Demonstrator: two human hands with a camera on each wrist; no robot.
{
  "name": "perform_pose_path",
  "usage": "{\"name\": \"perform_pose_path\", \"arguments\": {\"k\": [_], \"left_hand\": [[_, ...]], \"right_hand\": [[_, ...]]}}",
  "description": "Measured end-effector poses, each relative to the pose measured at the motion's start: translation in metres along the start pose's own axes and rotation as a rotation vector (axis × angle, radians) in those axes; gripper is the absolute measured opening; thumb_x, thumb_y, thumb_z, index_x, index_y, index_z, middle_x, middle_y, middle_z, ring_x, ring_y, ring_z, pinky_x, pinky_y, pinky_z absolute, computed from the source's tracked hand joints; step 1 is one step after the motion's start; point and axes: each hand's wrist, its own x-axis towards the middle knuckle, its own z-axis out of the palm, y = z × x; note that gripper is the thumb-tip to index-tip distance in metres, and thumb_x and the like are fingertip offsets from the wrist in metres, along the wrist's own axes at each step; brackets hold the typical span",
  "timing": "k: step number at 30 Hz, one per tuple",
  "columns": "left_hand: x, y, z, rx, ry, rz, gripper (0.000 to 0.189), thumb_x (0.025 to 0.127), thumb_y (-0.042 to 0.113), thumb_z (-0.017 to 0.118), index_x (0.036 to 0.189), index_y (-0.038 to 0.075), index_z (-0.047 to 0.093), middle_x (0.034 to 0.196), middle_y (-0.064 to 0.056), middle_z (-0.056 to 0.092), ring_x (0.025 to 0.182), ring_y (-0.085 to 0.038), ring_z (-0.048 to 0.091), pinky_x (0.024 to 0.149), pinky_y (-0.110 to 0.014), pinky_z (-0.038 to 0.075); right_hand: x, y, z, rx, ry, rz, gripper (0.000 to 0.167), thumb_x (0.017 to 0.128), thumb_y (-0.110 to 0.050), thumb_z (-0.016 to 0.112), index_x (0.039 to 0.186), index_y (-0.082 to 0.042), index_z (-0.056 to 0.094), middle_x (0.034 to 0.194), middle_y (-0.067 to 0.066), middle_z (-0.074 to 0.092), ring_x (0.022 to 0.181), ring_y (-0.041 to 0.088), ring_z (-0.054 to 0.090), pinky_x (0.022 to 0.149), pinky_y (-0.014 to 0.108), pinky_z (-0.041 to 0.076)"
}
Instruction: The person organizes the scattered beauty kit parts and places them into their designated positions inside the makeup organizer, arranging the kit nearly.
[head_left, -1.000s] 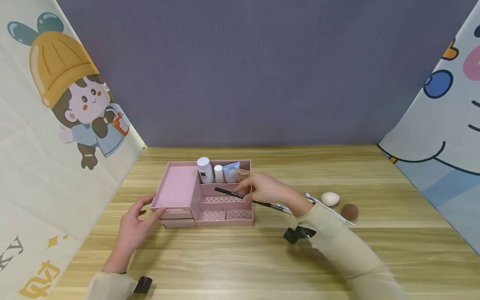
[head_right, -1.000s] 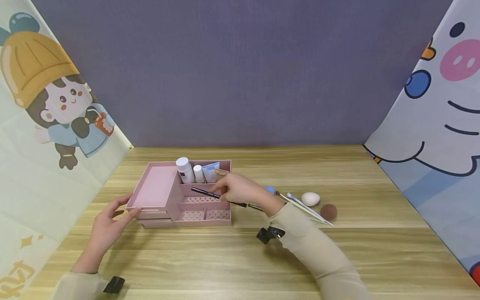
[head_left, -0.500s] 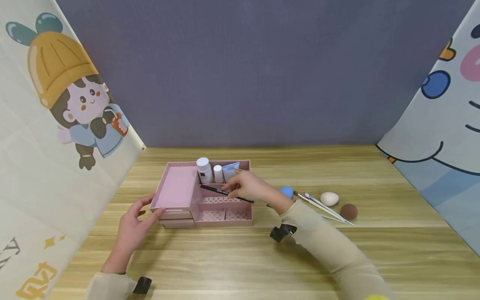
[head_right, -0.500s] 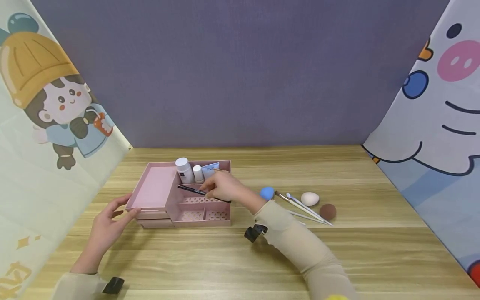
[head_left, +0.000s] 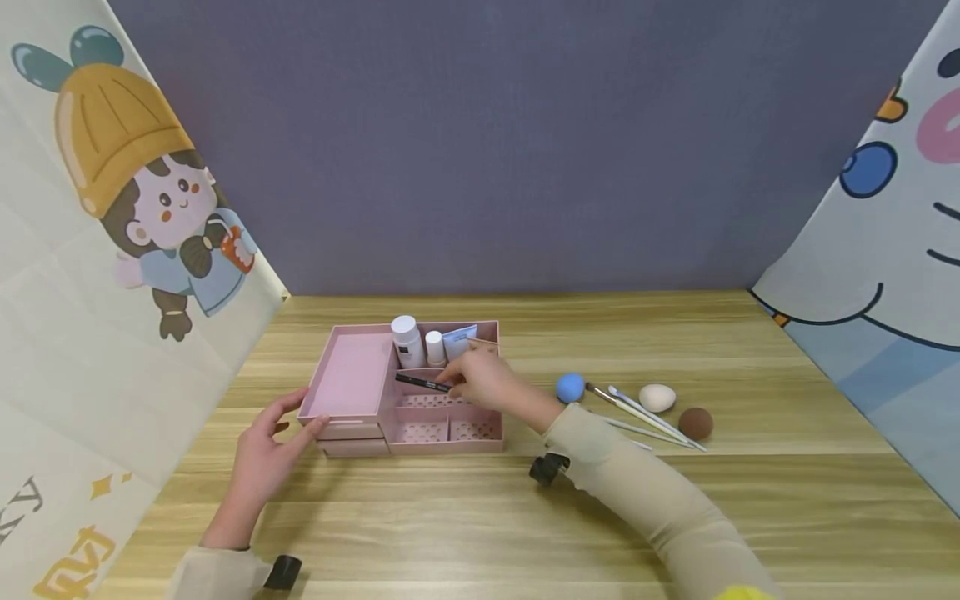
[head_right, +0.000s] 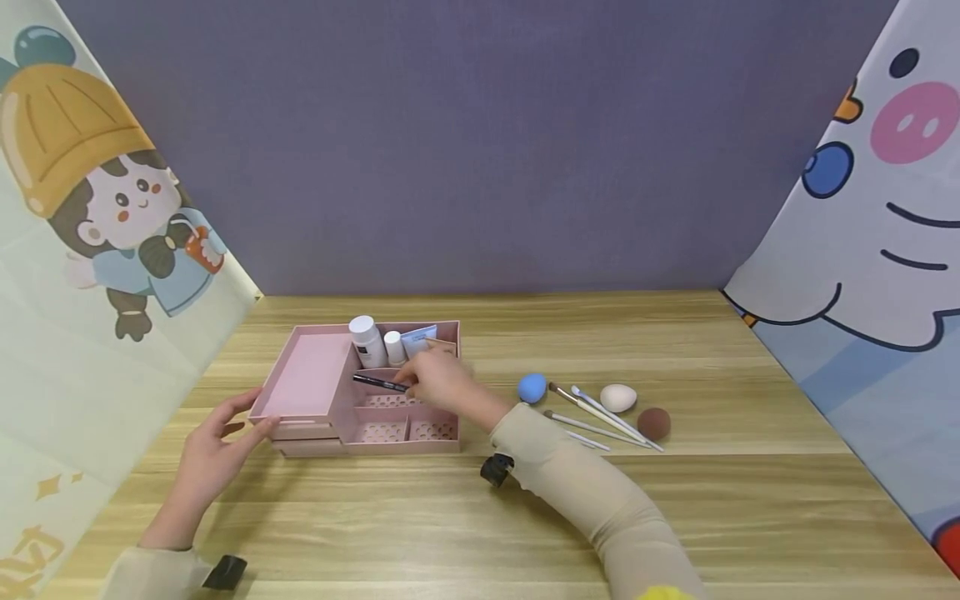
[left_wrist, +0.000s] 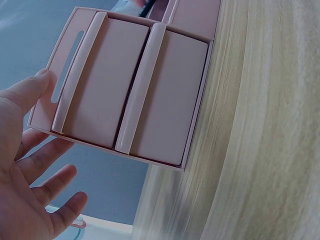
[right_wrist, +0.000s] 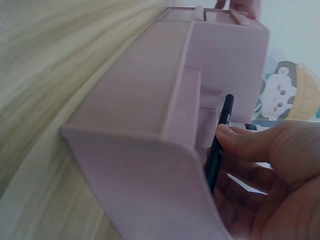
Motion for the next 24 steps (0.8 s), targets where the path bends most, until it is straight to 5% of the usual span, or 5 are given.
{"name": "perform_pose_path", "arguments": {"k": [3,6,9,20,24], "left_hand": [[0.0,0.0,-0.001,-0.003,-0.002,-0.002,0.051,0.093,0.022,0.072,0.135,-0.002,0.056,0.134,-0.024,0.058,0.122,-0.033,0.051,0.094,-0.036,0.039],[0.0,-0.001,-0.002,-0.005,-0.007,-0.006,0.051,0.093,0.022,0.072,0.135,-0.002,0.056,0.135,-0.024,0.057,0.122,-0.033,0.051,0.094,-0.037,0.039],[0.0,-0.001,-0.004,-0.007,-0.013,-0.008,0.052,0.094,0.022,0.072,0.136,-0.003,0.055,0.136,-0.025,0.056,0.123,-0.035,0.05,0.095,-0.041,0.039],[0.0,-0.003,-0.005,-0.002,-0.015,-0.009,0.052,0.094,0.022,0.072,0.136,-0.003,0.054,0.136,-0.025,0.056,0.124,-0.035,0.05,0.094,-0.038,0.039],[0.001,-0.004,-0.005,0.0,-0.015,-0.003,0.052,0.094,0.022,0.072,0.136,-0.003,0.055,0.137,-0.025,0.056,0.124,-0.035,0.05,0.093,-0.036,0.039]], "right_hand": [[0.003,0.0,0.004,-0.01,-0.004,0.029,0.025,0.081,-0.008,0.08,0.106,-0.013,0.078,0.074,-0.005,0.07,0.07,0.01,0.058,0.116,0.041,0.028],[0.004,0.0,0.008,-0.026,-0.007,0.048,0.024,0.08,-0.01,0.082,0.103,-0.014,0.079,0.077,-0.005,0.071,0.071,0.009,0.058,0.094,0.033,0.046],[0.005,0.0,0.01,-0.046,-0.021,0.06,0.022,0.08,-0.011,0.082,0.102,-0.016,0.079,0.082,-0.005,0.073,0.074,0.009,0.061,0.072,0.027,0.05],[0.008,-0.001,0.015,-0.105,-0.059,0.08,0.023,0.08,-0.008,0.082,0.102,-0.014,0.079,0.096,-0.001,0.075,0.086,0.013,0.069,0.081,0.029,0.053],[0.009,0.0,0.014,-0.114,-0.051,0.071,0.024,0.078,-0.009,0.083,0.101,-0.014,0.078,0.093,-0.001,0.075,0.085,0.013,0.068,0.094,0.034,0.046]]}}
